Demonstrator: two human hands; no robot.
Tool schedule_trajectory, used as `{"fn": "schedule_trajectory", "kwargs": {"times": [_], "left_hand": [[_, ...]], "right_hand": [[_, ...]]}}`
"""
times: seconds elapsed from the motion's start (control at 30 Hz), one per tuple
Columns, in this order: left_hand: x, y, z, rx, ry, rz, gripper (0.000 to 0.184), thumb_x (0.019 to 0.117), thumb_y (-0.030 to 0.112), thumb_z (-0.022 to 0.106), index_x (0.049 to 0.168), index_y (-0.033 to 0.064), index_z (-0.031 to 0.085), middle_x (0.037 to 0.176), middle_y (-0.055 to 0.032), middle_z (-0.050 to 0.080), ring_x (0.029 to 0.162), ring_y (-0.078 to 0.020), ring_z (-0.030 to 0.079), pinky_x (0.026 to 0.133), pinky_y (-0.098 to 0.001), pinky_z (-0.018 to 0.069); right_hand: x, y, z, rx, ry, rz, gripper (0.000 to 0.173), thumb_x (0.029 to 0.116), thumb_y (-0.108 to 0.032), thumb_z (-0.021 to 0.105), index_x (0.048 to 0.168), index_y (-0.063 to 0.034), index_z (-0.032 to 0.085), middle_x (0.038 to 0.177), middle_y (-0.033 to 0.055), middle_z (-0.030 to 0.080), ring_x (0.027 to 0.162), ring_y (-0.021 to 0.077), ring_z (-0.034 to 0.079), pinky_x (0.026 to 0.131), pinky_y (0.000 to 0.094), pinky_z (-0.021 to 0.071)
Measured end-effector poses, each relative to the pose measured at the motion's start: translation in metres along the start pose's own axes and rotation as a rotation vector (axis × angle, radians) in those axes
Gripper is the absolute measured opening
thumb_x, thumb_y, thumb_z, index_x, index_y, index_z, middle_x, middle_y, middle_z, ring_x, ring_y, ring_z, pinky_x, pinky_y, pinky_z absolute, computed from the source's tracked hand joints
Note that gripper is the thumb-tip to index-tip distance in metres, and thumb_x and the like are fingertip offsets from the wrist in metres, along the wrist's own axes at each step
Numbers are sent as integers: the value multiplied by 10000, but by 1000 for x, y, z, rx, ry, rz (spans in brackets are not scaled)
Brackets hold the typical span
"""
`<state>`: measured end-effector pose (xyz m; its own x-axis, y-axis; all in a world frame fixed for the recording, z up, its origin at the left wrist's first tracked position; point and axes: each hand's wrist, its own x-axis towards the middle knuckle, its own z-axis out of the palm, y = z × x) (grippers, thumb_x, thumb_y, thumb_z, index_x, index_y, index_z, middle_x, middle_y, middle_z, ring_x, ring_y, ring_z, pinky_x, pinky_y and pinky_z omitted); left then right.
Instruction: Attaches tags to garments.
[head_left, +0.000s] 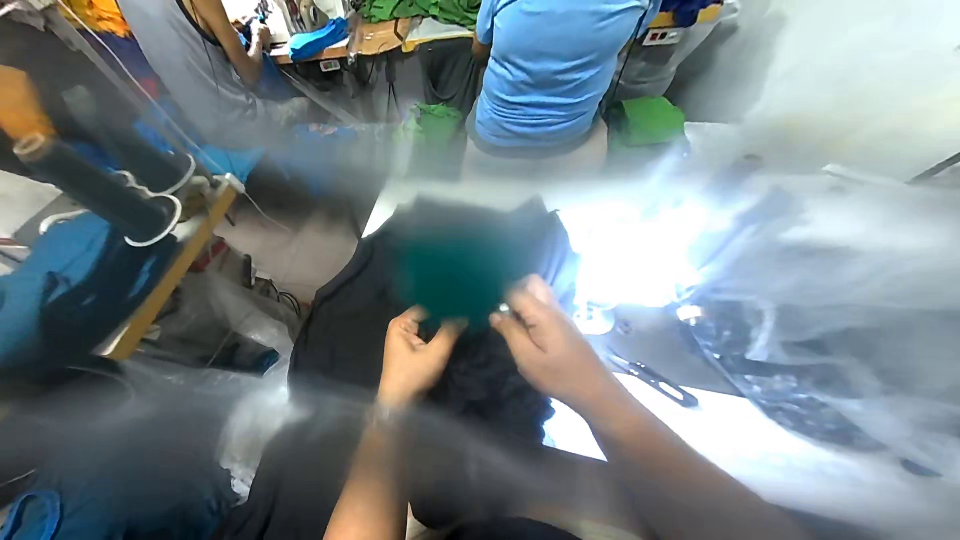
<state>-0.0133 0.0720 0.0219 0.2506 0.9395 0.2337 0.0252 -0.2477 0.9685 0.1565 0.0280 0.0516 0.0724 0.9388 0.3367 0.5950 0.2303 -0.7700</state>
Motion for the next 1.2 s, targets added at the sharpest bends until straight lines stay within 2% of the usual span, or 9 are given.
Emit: {"fn": "schedule_trajectory", "kwargs": {"times": [0.1,0.17,0.23,0.6,0.83,0.93,1.0,1.1,1.2], "left_hand": [[0,-1,1,-19,8,20,86,942,67,696,1018,78,734,912,-14,712,801,-74,667,694,-243,565],[-1,-2,1,-11,7,28,82,945,78,693,1017,82,733,911,-11,711,803,-72,666,697,-242,563],[0,-2,2,-7,6,20,77,946,87,691,1013,87,730,902,-5,704,793,-69,659,689,-237,556],[1,-6,2,-63,-28,67,79,941,60,675,1011,71,709,898,-5,686,800,-63,646,719,-239,555],[0,-10,3,-87,-22,44,84,936,70,690,1013,74,722,928,-5,705,845,-65,667,760,-249,570],[-1,-5,4,-82,0,21,73,954,82,680,1016,80,719,932,0,705,829,-56,664,737,-237,567],[-3,-4,3,8,-15,110,81,951,74,675,1019,57,717,939,-14,703,824,-62,661,738,-237,569],[-9,-2,0,330,-199,387,169,925,148,704,1067,67,747,1031,-44,708,997,-142,661,918,-359,557],[-26,5,12,689,-432,417,268,992,419,634,1184,265,741,1230,30,656,1268,-173,555,1191,-562,326]], "right_hand": [[2,3,4,205,160,1,472,892,-41,723,1354,-29,629,939,-5,693,775,-5,623,698,135,529],[3,2,5,325,213,-23,276,861,-3,744,1133,-10,704,942,-19,734,804,-29,682,748,133,585],[4,2,6,357,219,-68,153,862,13,737,1014,-7,733,990,4,713,868,-7,686,785,147,598],[8,8,15,238,188,-89,86,872,-64,723,930,-64,786,854,-46,682,822,-55,619,754,93,512],[22,1,16,212,109,-182,125,898,-55,684,967,-56,789,864,-44,658,829,-67,595,759,82,494],[41,-18,14,409,98,0,131,943,-16,634,1006,-67,736,874,-107,698,786,-101,621,737,108,533],[62,-24,15,675,156,189,164,975,40,570,996,-71,689,856,-85,699,738,-47,634,684,142,552],[95,-27,19,818,168,390,102,1030,-35,536,1036,-85,625,846,-48,670,751,11,651,691,184,570],[140,14,34,812,-79,365,153,1009,-149,594,1121,-72,664,906,-6,702,791,71,672,697,262,587]]}}
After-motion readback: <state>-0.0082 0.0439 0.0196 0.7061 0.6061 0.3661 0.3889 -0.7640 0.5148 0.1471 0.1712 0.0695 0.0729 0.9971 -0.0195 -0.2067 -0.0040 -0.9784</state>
